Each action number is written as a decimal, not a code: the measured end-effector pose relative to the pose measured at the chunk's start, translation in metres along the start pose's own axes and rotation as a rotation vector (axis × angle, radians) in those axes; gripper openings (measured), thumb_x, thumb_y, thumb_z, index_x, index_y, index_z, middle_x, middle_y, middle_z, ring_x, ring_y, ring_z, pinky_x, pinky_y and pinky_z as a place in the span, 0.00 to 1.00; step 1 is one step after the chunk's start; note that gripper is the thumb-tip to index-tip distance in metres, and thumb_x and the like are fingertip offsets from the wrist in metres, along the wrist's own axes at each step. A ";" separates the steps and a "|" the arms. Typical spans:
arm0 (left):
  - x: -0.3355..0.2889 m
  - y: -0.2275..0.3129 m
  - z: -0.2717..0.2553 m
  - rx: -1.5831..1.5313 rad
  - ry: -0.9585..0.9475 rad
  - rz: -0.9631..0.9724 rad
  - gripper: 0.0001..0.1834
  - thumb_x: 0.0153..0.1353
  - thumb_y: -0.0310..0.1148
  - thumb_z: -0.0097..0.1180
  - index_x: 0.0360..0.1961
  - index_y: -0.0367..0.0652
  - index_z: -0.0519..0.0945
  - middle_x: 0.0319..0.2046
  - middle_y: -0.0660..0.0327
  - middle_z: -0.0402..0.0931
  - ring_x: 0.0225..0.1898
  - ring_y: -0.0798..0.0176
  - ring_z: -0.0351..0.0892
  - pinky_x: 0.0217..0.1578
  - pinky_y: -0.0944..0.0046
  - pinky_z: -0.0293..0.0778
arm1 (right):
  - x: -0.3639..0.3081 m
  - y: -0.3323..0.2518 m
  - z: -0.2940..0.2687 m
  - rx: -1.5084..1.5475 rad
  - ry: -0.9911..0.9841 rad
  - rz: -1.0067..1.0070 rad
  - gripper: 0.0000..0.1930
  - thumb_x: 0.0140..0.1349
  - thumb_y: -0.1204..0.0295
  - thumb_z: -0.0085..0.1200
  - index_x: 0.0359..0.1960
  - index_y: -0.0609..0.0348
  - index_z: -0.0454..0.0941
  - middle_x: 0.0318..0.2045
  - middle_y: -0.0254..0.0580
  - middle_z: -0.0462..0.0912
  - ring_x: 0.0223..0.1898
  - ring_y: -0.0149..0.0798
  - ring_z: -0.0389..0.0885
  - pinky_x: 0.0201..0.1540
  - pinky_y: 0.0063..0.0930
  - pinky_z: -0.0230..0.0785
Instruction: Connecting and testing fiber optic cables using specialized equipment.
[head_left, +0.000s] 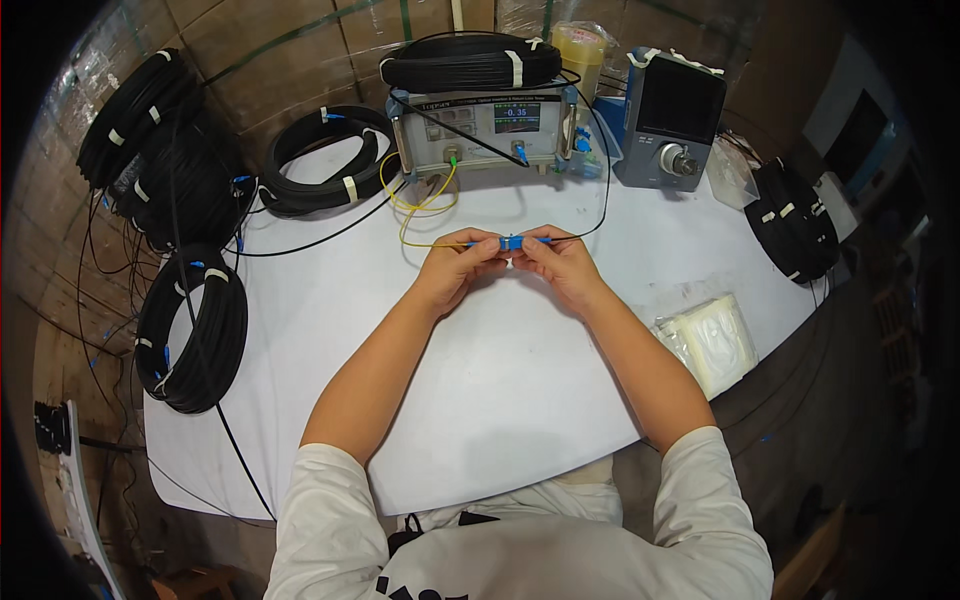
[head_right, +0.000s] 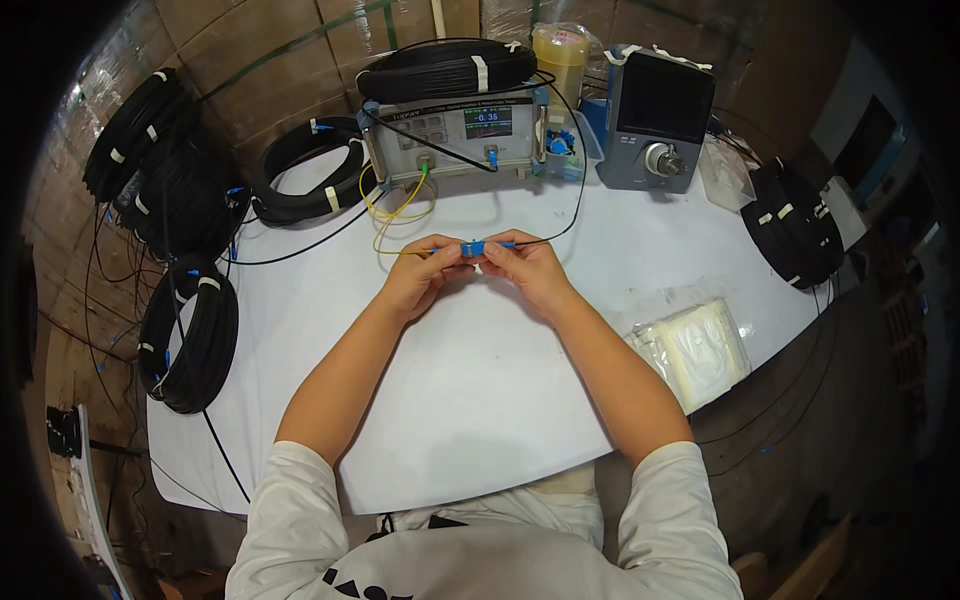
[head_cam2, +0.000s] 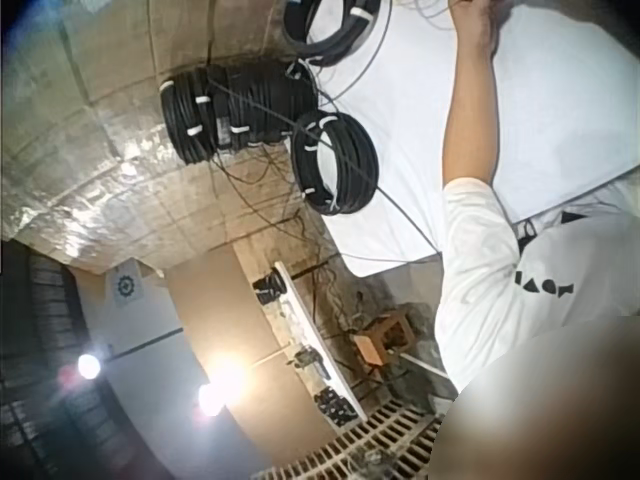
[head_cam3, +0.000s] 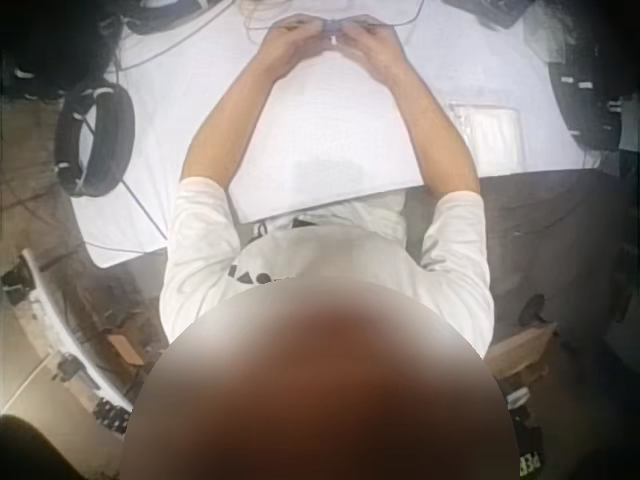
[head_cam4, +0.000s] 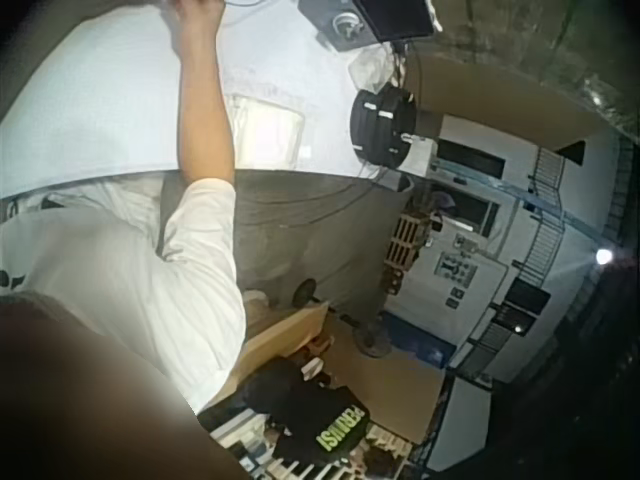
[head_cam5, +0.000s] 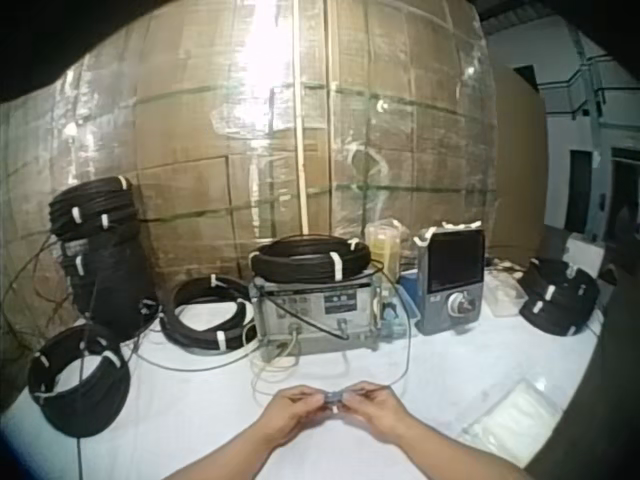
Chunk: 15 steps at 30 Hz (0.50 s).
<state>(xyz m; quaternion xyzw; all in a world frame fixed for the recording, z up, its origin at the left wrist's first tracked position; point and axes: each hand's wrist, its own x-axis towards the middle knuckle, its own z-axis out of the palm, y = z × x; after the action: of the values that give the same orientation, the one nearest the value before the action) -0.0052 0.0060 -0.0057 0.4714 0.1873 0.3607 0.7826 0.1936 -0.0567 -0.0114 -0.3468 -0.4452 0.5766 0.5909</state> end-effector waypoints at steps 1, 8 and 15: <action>0.000 0.000 0.000 0.001 -0.002 0.001 0.11 0.63 0.31 0.60 0.42 0.35 0.80 0.41 0.55 0.82 0.45 0.61 0.81 0.47 0.63 0.76 | 0.000 0.000 -0.001 -0.001 0.000 -0.002 0.10 0.66 0.69 0.56 0.45 0.62 0.77 0.40 0.42 0.83 0.41 0.34 0.82 0.50 0.32 0.76; -0.001 0.000 0.000 -0.014 -0.001 0.005 0.11 0.63 0.31 0.60 0.42 0.35 0.79 0.41 0.55 0.82 0.44 0.60 0.82 0.48 0.62 0.76 | -0.001 0.001 -0.001 0.025 -0.006 0.002 0.12 0.66 0.67 0.57 0.45 0.62 0.78 0.40 0.41 0.84 0.41 0.32 0.82 0.47 0.26 0.75; 0.002 -0.010 0.010 0.312 0.219 0.172 0.12 0.62 0.33 0.63 0.40 0.34 0.80 0.35 0.59 0.82 0.37 0.69 0.78 0.43 0.70 0.75 | -0.003 0.002 0.012 -0.126 0.169 -0.087 0.12 0.63 0.69 0.60 0.41 0.65 0.80 0.33 0.39 0.84 0.33 0.27 0.79 0.41 0.20 0.72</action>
<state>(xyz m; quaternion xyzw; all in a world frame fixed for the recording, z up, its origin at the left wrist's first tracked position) 0.0066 -0.0015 -0.0090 0.5591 0.2839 0.4422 0.6413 0.1816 -0.0604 -0.0086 -0.4109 -0.4435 0.4901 0.6279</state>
